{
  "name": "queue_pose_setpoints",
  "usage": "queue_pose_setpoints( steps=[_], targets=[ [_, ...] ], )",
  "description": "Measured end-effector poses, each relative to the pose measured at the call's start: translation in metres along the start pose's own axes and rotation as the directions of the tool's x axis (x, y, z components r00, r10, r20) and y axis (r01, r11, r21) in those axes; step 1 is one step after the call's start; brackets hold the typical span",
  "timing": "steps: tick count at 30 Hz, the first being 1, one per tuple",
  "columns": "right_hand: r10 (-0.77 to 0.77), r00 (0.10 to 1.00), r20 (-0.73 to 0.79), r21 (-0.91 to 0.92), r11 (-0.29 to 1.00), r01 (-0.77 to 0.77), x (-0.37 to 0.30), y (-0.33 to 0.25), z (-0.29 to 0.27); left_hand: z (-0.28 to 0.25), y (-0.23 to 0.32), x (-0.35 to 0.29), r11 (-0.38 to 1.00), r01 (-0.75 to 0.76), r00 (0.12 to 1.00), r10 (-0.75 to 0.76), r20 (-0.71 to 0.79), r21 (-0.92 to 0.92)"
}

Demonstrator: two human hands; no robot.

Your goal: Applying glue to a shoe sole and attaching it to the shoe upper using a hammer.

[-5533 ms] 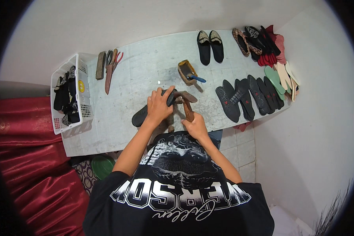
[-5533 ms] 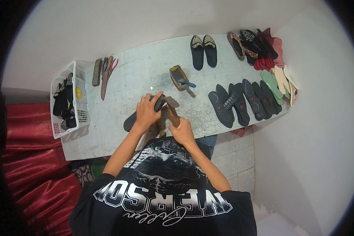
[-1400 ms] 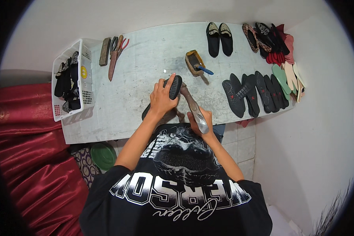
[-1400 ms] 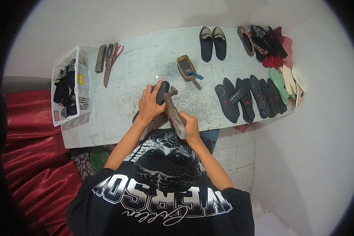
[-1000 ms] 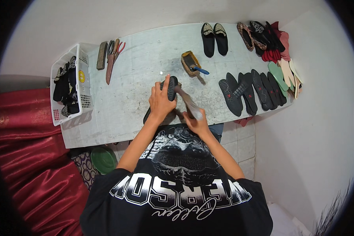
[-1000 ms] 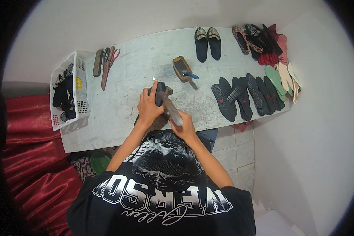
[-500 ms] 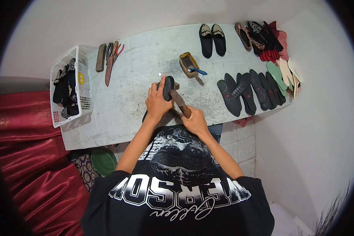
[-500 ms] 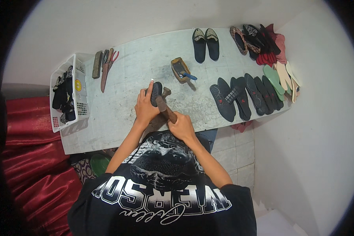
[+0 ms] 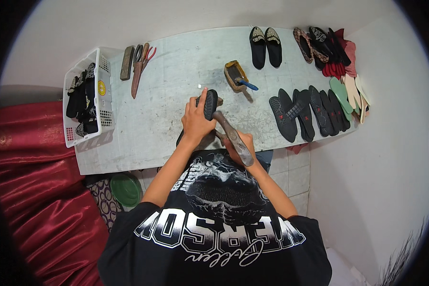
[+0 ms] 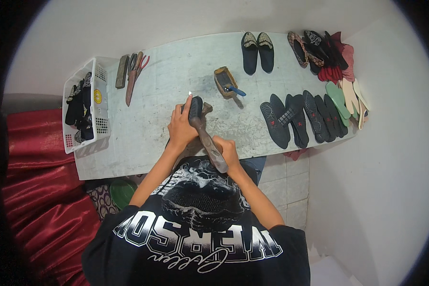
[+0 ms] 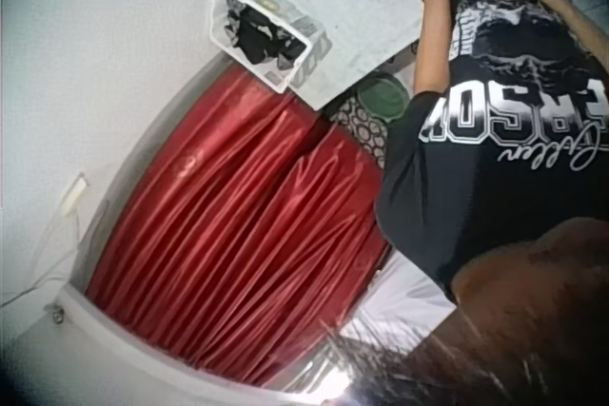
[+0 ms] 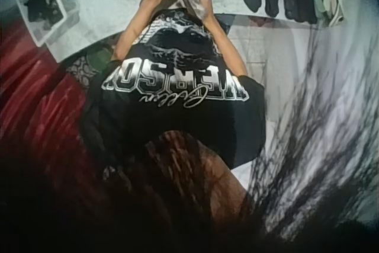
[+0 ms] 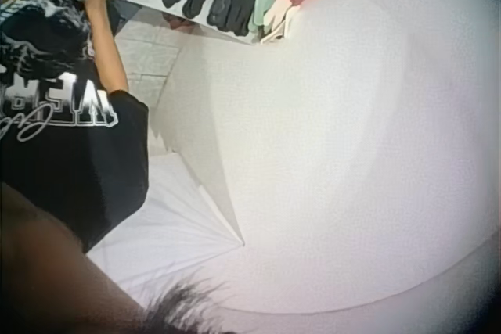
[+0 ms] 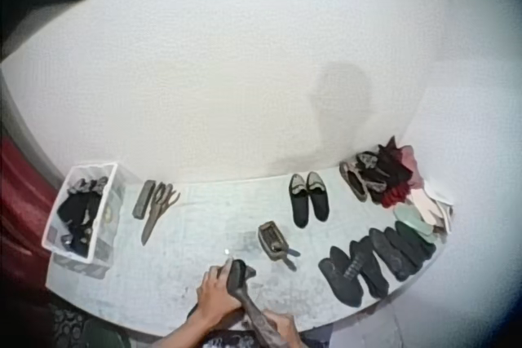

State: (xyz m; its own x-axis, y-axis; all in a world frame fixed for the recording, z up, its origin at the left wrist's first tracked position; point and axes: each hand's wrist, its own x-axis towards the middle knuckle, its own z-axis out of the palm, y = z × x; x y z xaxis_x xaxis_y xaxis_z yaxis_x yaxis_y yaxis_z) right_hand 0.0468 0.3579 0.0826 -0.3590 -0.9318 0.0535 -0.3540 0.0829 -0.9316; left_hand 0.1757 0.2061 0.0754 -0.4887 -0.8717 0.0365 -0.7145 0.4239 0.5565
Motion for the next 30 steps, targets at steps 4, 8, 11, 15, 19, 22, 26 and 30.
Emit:
queue_pose_setpoints(
  steps=[4,8,11,15,19,22,26,30],
  targets=[
    [0.222,0.97,0.094,-0.063,0.974,-0.217,0.006,-0.004,0.006,0.003,-0.003,-0.001,0.998,-0.013,0.997,0.018,-0.071,0.057],
    [0.064,0.998,-0.012,-0.059,0.996,-0.065,0.0,-0.017,0.002,-0.002,-0.006,0.004,1.0,0.028,1.0,-0.028,-0.011,-0.001],
    [-0.018,1.0,0.009,0.055,0.998,0.017,0.003,0.0,-0.001,-0.003,-0.001,0.002,1.0,0.019,1.0,-0.019,-0.004,0.002],
    [0.236,0.97,0.052,-0.069,0.97,-0.232,0.007,0.002,0.007,0.005,-0.005,-0.004,0.999,0.018,0.998,-0.016,-0.065,0.027],
    [0.059,0.998,-0.033,0.008,0.998,-0.059,-0.001,-0.013,0.004,-0.004,-0.003,-0.002,1.0,0.026,0.999,-0.026,-0.024,0.01],
    [0.102,0.993,0.061,0.022,0.994,-0.104,0.001,-0.011,0.003,-0.004,-0.001,0.001,1.0,0.012,1.0,-0.012,0.009,-0.014],
    [0.167,0.986,0.02,-0.039,0.985,-0.166,0.007,-0.008,0.006,-0.002,-0.001,0.002,1.0,0.01,1.0,-0.01,-0.028,-0.008],
    [0.102,0.994,0.036,-0.033,0.994,-0.101,0.001,-0.008,0.0,0.004,0.002,-0.004,0.999,-0.042,0.997,0.042,-0.059,-0.004]
  ],
)
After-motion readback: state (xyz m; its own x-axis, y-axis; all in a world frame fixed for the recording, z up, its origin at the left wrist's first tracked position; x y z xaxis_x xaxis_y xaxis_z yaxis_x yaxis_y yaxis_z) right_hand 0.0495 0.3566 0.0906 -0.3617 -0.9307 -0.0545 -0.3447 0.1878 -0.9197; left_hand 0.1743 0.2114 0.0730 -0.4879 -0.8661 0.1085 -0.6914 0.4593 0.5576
